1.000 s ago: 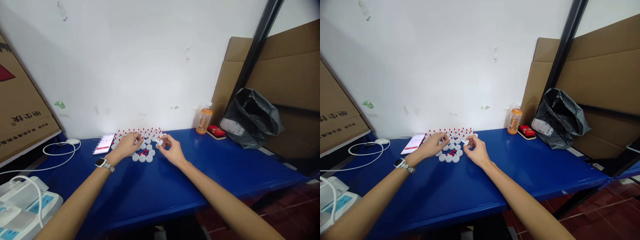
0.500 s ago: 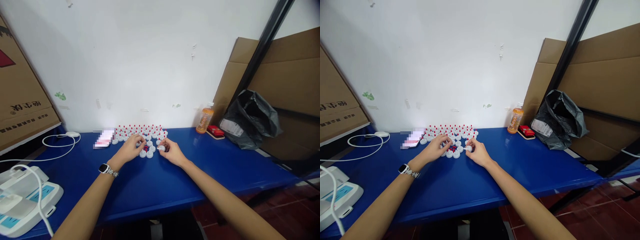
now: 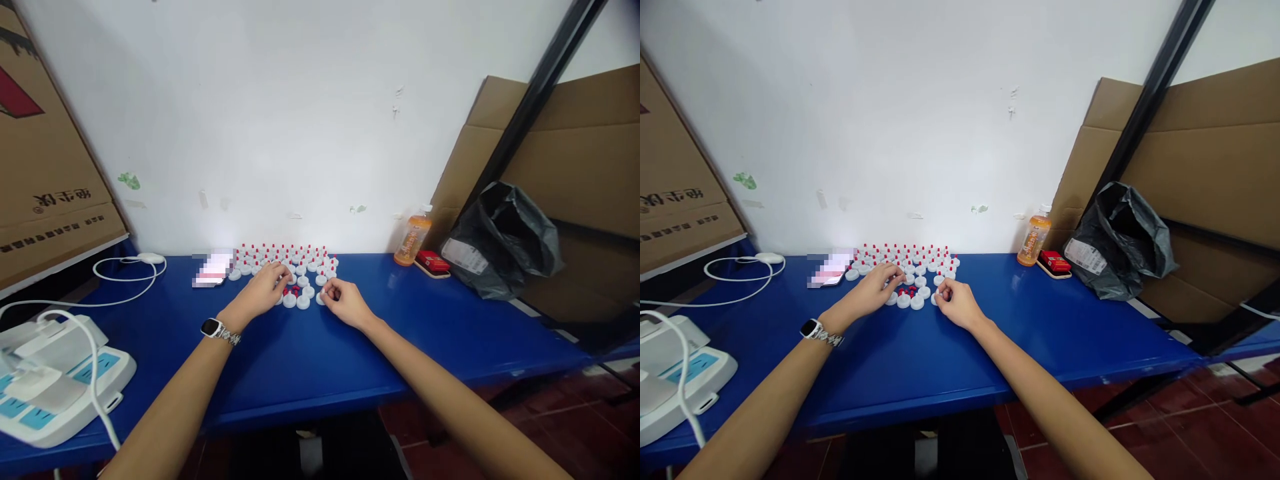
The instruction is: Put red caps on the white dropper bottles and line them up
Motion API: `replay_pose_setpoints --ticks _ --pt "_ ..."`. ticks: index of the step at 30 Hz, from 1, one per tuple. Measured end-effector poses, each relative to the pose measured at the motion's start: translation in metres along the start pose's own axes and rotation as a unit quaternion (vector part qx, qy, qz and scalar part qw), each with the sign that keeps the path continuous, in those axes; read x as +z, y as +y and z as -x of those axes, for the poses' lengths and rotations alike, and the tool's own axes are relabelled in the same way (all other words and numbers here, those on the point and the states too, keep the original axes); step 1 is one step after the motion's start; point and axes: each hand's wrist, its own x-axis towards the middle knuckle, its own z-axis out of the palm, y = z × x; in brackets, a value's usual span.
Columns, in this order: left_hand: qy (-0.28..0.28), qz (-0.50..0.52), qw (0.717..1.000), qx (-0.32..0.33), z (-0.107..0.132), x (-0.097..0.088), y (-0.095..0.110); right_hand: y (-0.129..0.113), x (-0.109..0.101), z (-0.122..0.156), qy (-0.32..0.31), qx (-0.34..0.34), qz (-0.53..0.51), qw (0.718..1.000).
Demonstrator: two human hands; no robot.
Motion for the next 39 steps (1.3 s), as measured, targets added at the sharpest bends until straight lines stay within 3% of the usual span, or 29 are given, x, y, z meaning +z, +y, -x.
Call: replay_pose_setpoints --ticks 7,12,17,23,27,33,39 --pt "0.01 -0.03 0.999 -0.017 -0.001 0.004 -0.004 0.003 0.003 -0.003 -0.009 -0.026 -0.042 0.999" --pt "0.011 -0.04 0.999 -0.016 -0.001 0.005 0.002 0.011 -0.005 -0.022 0.063 0.047 0.034 0.996" --pt "0.021 -0.048 0.998 -0.032 0.001 0.005 0.006 0.009 -0.002 -0.041 0.044 0.097 0.119 0.987" --pt "0.06 -0.035 0.997 -0.025 0.001 0.001 0.01 0.0 0.001 -0.035 0.121 -0.024 0.028 0.992" --pt "0.08 0.026 0.996 0.003 -0.001 -0.001 0.021 -0.009 0.003 -0.025 0.086 -0.084 -0.106 0.987" --pt "0.057 0.029 0.997 0.043 0.005 0.007 0.037 -0.021 0.008 -0.016 0.104 -0.185 -0.067 0.975" --pt "0.014 -0.013 0.998 0.06 0.007 0.01 0.04 -0.037 0.011 -0.01 0.123 -0.219 -0.043 0.967"
